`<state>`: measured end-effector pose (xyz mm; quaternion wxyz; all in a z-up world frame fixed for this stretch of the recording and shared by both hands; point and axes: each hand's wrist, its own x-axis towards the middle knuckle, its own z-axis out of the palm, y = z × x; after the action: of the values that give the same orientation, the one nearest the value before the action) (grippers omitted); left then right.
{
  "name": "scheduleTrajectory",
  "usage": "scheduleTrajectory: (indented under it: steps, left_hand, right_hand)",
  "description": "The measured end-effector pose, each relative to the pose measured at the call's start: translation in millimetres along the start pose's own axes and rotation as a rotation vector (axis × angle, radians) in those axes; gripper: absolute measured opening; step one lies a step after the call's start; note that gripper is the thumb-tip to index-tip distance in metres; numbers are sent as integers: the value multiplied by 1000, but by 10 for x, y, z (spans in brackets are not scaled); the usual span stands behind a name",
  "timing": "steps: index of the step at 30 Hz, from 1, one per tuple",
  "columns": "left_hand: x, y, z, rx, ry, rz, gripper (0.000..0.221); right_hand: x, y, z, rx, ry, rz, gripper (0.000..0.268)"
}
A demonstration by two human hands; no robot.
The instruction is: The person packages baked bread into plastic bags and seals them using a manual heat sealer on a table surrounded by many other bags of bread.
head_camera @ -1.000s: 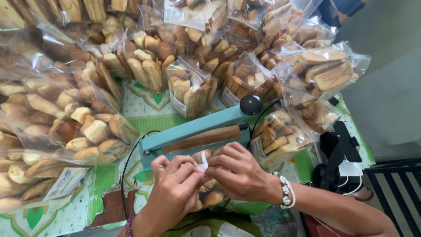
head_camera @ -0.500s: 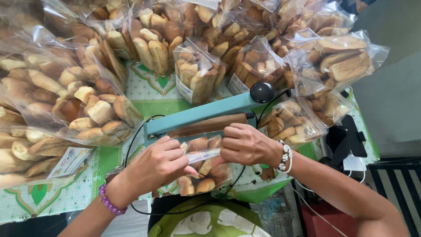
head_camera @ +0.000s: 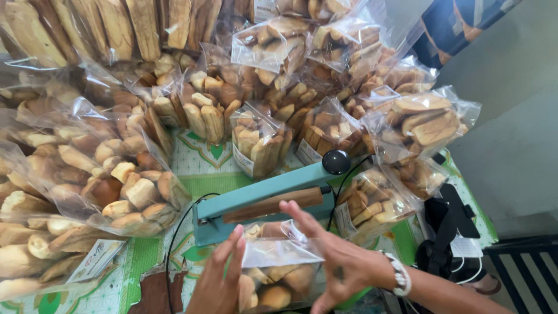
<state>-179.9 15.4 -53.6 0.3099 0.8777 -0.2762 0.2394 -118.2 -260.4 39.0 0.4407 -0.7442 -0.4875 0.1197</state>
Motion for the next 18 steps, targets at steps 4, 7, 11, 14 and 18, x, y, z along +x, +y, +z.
scheduleTrajectory:
  steps: [4, 7, 11, 14, 18]
  left_hand:
    - [556, 234, -508, -210, 186, -15, 82]
    - [1126, 286, -864, 64, 352, 229, 109]
    - [1373, 382, -1091, -7, 222, 115, 96]
    - [1250, 343, -1072, 1, 152, 80, 82]
    - [1027, 205, -947, 50, 116, 56, 61]
  right_hand:
    - [143, -546, -454, -378, 292, -168, 104]
    - [315, -750, -968, -956, 583, -214, 85]
    - [408, -470, -1663, -1301, 682, 47, 79]
    - [463, 129, -1874, -1366, 527, 436, 92]
    - [453, 597, -1925, -1209, 396, 198, 92]
